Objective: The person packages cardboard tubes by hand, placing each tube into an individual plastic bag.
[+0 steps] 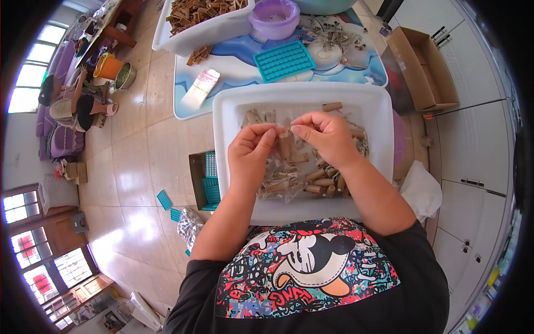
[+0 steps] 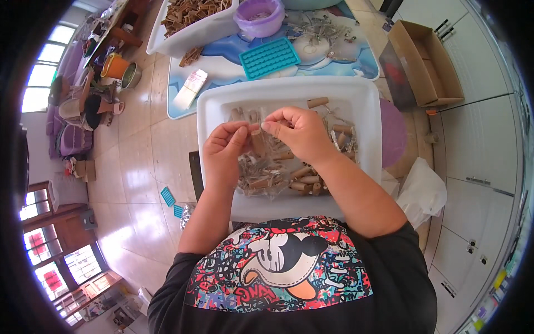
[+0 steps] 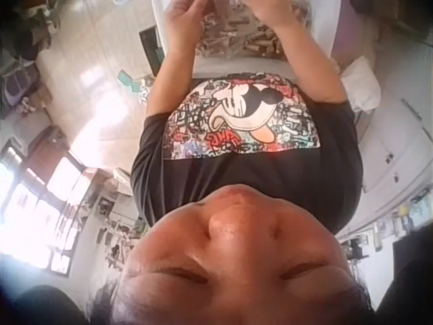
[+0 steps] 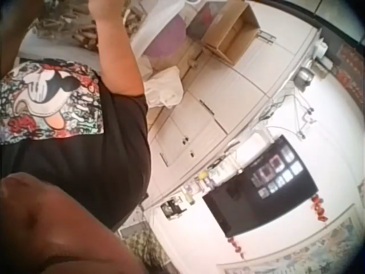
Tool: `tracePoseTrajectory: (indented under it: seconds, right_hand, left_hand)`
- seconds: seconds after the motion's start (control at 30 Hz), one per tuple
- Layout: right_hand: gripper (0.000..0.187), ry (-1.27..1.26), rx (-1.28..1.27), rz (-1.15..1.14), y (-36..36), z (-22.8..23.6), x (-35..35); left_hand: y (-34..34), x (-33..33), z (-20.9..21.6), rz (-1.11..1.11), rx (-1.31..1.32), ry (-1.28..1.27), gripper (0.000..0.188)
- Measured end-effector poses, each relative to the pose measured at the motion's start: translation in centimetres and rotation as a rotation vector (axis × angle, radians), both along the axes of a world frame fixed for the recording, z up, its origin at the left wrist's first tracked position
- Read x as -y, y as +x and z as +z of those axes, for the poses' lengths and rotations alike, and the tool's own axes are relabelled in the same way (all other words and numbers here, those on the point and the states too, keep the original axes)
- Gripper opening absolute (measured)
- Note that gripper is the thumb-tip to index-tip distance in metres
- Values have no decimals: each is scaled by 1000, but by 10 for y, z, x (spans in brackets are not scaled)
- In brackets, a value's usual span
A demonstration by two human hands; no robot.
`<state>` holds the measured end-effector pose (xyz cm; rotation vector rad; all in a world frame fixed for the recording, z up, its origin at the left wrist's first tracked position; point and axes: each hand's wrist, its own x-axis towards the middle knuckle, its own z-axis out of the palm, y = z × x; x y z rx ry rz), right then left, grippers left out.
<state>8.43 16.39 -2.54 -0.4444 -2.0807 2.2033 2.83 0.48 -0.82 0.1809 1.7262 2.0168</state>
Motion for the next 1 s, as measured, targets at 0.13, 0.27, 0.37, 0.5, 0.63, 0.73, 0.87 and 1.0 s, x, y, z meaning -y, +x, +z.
tracePoseTrajectory:
  seconds: [0.13, 0.27, 0.37, 0.5, 0.63, 0.73, 0.87, 1.0]
  right_hand:
    - [13, -63, -50, -48, 0, -5, 2]
    - [11, -188, -82, -95, 0, -10, 6]
    - [13, -319, 5, -85, 1, -4, 5]
    - [15, -416, 107, -50, 1, -2, -1]
    - [21, -252, 70, 61, -2, -5, 0]
    - [23, 115, 24, 28, -3, -5, -1]
    - [24, 168, -112, -274, -3, 9, -22]
    - [22, 173, -160, -387, -1, 17, -35]
  left_hand:
    - [2, 0, 1, 5, 45, 12, 12]
    - [1, 0, 9, 24, 25, -42, 12]
    - [1, 4, 7, 33, 27, -63, 12]
    - [1, 10, 1, 12, 42, 66, 11]
    - [4, 9, 4, -31, -7, -4, 11]
    - [2, 14, 3, -55, -97, -176, 11]
    - [-12, 44, 16, -336, -353, -739, 15]
    - [-11, 24, 23, -382, -817, -924, 18]
